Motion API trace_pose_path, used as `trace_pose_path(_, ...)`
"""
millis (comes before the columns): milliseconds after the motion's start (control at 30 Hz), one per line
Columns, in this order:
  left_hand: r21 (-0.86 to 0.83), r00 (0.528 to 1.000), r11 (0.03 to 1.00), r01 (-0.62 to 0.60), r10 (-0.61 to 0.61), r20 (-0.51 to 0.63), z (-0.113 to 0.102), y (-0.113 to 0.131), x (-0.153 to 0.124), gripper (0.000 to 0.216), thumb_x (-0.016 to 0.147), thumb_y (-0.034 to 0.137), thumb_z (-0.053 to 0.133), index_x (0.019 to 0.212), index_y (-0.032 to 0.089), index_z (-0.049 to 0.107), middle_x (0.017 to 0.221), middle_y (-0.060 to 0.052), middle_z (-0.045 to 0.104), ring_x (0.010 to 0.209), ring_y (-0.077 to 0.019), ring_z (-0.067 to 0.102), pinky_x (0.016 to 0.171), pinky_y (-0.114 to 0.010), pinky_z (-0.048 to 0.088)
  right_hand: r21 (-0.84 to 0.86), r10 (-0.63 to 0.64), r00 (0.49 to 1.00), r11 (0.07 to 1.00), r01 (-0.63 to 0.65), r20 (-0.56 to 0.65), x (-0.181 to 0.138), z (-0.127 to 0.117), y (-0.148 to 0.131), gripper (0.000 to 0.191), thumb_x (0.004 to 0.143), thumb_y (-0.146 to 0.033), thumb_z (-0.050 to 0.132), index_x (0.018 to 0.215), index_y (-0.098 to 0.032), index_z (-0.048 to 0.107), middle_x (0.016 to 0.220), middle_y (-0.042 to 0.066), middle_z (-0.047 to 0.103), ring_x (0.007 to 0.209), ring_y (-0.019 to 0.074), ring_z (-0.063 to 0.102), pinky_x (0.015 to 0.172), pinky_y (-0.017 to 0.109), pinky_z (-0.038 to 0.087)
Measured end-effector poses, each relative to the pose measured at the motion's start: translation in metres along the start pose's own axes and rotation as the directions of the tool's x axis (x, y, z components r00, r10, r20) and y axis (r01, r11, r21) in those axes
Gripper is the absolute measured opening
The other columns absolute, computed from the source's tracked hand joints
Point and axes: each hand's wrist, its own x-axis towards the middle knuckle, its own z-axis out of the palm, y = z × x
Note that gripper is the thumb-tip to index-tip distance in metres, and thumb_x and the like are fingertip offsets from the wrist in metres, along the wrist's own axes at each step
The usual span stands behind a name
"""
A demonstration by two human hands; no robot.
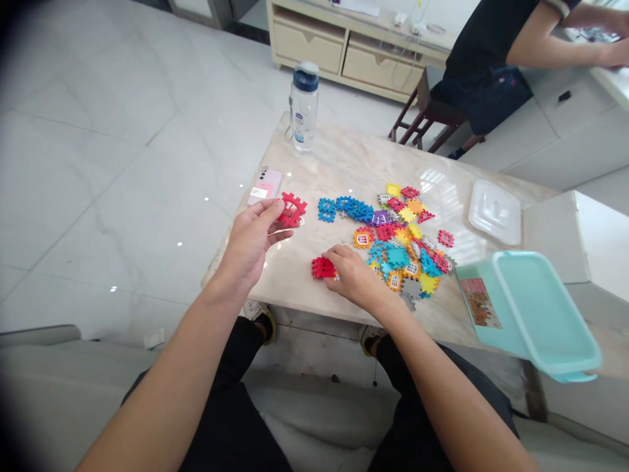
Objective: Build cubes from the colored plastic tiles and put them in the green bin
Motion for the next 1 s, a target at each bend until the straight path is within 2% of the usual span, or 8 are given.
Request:
trace_pose_path(300,-0.004,0.998,1.0,0.005,-0.005,-0.069,-0.001,0.004,0.007,0.016,0.093,0.036,0.081,0.095,0.021,0.075,0.101,-0.006,0.083,0.085,-0.0161,0.075,0.075,-0.026,0.056,0.022,-0.008,0.999,1.0,0.007,0.04,0.004,-0.005,-0.001,0.041,0.088,-0.017,0.076,0.128,-0.021,0.067,0.123,0.013,0.066,0.118,0.0335,0.068,0.108,0.054,0.059)
trace_pose_path(500,-0.067,0.997,0.997,0.032,-0.037,-0.074,-0.006,0.003,0.012,0.015,0.091,0.035,0.081,0.093,0.021,0.075,0.101,-0.005,0.082,0.084,-0.0154,0.073,0.071,-0.025,0.054,0.031,0.017,0.997,0.999,-0.019,0.077,0.01,-0.005,-0.003,0.044,0.088,-0.014,0.074,0.131,-0.022,0.067,0.126,0.013,0.065,0.119,0.0321,0.066,0.111,0.054,0.058)
trace_pose_path(667,-0.07,0.997,0.997,0.028,-0.033,-0.065,-0.01,0.005,0.012,0.019,0.088,0.036,0.083,0.096,0.022,0.074,0.102,-0.005,0.081,0.083,-0.016,0.073,0.075,-0.029,0.056,0.024,0.018,0.995,1.0,-0.02,0.096,0.012,-0.006,-0.003,0.045,0.088,-0.012,0.073,0.131,-0.021,0.068,0.128,0.013,0.066,0.122,0.0321,0.066,0.111,0.053,0.057)
trace_pose_path(1000,-0.082,0.997,0.996,0.033,-0.038,-0.069,-0.011,0.005,0.013,0.017,0.089,0.034,0.082,0.097,0.02,0.076,0.1,-0.006,0.081,0.084,-0.0158,0.072,0.076,-0.028,0.055,-0.002,0.005,0.993,1.0,-0.005,0.119,0.012,-0.004,-0.001,0.039,0.093,-0.012,0.072,0.131,-0.018,0.07,0.129,0.015,0.067,0.12,0.034,0.066,0.111,0.054,0.057)
